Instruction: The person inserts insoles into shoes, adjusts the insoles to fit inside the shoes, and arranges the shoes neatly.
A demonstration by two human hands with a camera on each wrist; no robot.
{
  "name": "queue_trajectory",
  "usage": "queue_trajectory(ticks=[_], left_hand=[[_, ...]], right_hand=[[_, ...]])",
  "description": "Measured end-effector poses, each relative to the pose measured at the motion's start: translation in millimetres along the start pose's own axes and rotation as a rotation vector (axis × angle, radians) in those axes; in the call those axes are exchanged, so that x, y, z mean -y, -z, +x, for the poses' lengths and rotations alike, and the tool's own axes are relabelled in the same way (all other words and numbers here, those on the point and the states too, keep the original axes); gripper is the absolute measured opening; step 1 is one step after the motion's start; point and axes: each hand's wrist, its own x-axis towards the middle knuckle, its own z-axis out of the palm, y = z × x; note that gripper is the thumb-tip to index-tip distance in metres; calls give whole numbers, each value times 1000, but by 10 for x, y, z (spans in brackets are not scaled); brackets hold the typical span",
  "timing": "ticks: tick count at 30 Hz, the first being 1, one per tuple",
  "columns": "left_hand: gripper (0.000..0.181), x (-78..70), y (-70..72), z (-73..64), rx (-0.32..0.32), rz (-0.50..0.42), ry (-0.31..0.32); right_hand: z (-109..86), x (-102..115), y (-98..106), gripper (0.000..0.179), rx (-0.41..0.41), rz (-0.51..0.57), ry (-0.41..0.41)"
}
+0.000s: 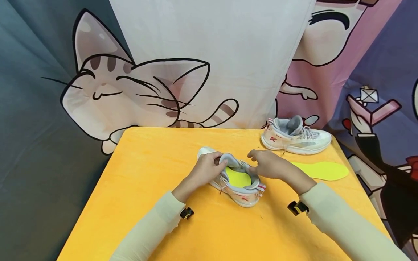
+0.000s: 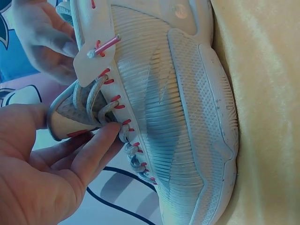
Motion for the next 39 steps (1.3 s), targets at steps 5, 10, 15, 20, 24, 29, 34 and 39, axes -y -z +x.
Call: queue_trajectory(ticks=[5,10,15,20,24,29,34,39], left_hand=[[14,12,-13,-7,1,15,3],[15,12,-15,-14,-1,9,5],[13,25,-14,-9,1,2,8],[12,37,-9,-1,-7,7,6],[13,45,-5,3,-6,8,-9],[13,62,-7,0,2,-3,-20],[12,70,-5,-2,9,-12,-19],[13,70,12,1,21,-20,-13]], right_hand=[[132,-27,-30,48,168,71,-88],[238,13,-64,30,245,122,-133],[298,44,-98,26,259,106,-136],[338,61,-125,29,258,76,-140],[321,63,-111,34,242,67,-153],[195,104,-17,51,190,60,-127],[29,229,64,45,63,1,-18],[-115,400,80,39,59,62,79]])
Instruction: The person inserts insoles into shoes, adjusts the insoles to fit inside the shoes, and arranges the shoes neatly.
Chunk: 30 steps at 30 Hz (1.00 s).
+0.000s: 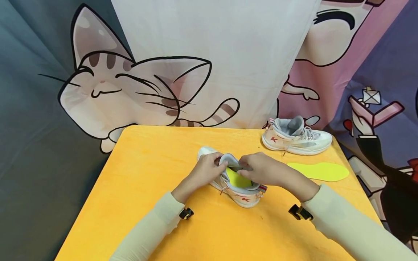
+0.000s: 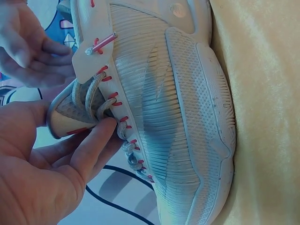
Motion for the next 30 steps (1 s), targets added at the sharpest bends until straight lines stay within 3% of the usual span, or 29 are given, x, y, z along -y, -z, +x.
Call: queue_trajectory(ticks=[5,10,15,22,30], left_hand=[[18,-4,15,5,2,23,6],[18,13,22,10,-5,37,-1],[16,20,8,3,5,28,-7],[15,34,21,0,18,16,-17],[14,32,26,-2,15,19,-10]], right_hand=[[-13,123,-41,38,186,76,11],[105,174,-92,21,279,17,27],[232,189,-152,35,379,-31,-21],[361,189,-291,47,442,-82,-18],[440,140,-403,45,434,-135,-16]])
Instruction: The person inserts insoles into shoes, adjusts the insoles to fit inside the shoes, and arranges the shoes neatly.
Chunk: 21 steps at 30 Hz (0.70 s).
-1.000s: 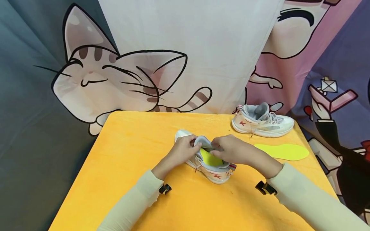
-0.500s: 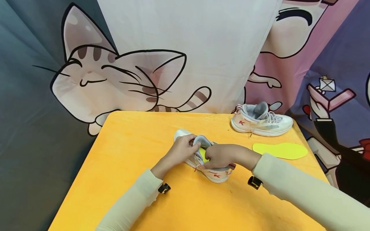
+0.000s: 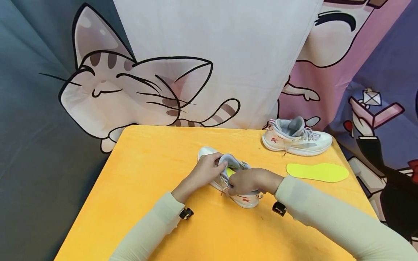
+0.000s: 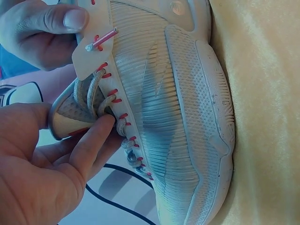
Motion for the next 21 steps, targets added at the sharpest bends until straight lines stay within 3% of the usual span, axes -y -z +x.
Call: queue_trajectory(ticks=[6,10,14,21], left_hand=[[18,-10,1,1,-1,4,-5],[16,-3,0,5,16,-10,-5],[15,5,4,6,18,-18,-1],[15,-10,-2,15,3,2,-9]], right_hand=[[-65,-5,25,42,-50,49,11],[-202,-14,138,36,-97,120,1],[-358,-65,280,42,-153,165,-21],[-489,-202,433,42,-267,100,-9]])
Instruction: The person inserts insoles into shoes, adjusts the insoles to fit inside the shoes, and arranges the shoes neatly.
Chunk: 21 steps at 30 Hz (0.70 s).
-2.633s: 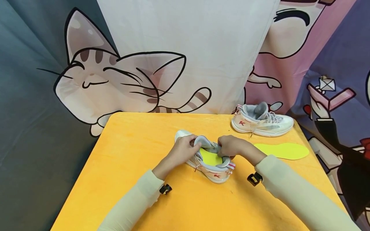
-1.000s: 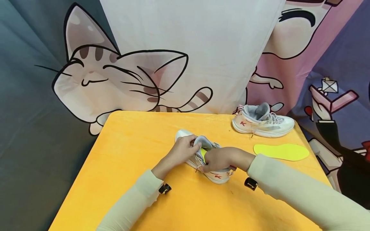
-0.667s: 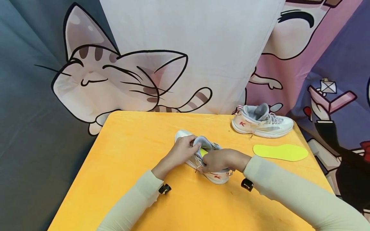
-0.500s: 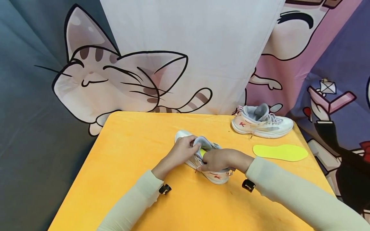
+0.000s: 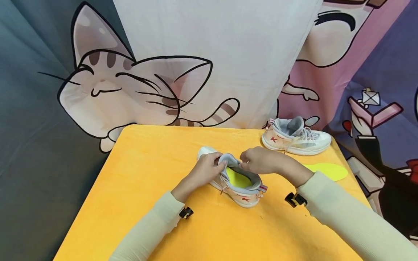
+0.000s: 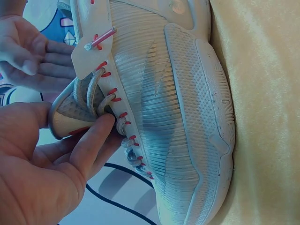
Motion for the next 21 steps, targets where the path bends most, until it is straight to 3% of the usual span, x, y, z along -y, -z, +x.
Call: queue_trajectory(ticks=[11,16,21], left_hand=[[14,-6,15,-6,-2,2,9],[14,-8,22,-11,-1,4,15],[14,-11,21,-14,10,1,21]], right_hand=[[176,-82,-19,55,-28,-53,-105],[329,-201,-146,37,-1,-150,-113],[451,-280,-270,16,14,-161,-177]])
